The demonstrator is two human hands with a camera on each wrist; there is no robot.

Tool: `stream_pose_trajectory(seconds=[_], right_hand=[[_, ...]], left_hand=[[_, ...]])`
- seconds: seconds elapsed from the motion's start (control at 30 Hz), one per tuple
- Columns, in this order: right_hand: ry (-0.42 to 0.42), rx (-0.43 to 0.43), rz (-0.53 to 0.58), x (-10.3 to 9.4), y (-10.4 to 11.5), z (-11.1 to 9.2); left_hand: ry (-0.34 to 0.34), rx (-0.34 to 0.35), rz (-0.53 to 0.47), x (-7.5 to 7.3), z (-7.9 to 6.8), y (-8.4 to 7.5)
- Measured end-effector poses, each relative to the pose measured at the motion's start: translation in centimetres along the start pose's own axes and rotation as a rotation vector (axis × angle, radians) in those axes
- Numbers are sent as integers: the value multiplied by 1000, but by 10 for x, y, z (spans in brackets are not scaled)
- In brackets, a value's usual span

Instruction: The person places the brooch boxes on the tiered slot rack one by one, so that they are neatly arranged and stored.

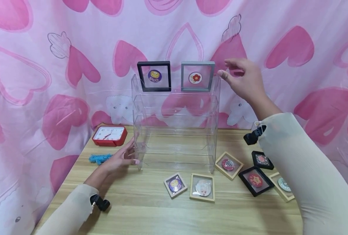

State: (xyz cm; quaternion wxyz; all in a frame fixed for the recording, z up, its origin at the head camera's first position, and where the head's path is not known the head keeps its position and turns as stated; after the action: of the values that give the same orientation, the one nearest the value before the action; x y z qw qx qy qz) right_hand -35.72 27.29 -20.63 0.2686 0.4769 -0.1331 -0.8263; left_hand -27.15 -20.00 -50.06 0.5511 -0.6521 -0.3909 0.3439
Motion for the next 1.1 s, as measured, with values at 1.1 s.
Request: stream_pose_trajectory(seconds=[1.1], right_hand=[[502, -152, -134, 91, -135, -134]], left_hand=[[-2, -2, -7, 1, 1, 1]])
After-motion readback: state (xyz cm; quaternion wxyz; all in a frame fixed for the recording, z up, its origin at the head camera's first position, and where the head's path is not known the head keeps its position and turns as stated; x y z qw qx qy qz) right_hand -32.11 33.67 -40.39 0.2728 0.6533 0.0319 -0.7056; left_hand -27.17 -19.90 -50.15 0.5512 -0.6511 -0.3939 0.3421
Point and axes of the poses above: each hand's wrist, its own z-axis towards the middle knuckle, its own x-axis out of the palm, y = z × x, the point moved 5 cm from there along z, towards the middle knuckle, and after that the axes turned 10 degrees about -z, right-handed, at the moved point
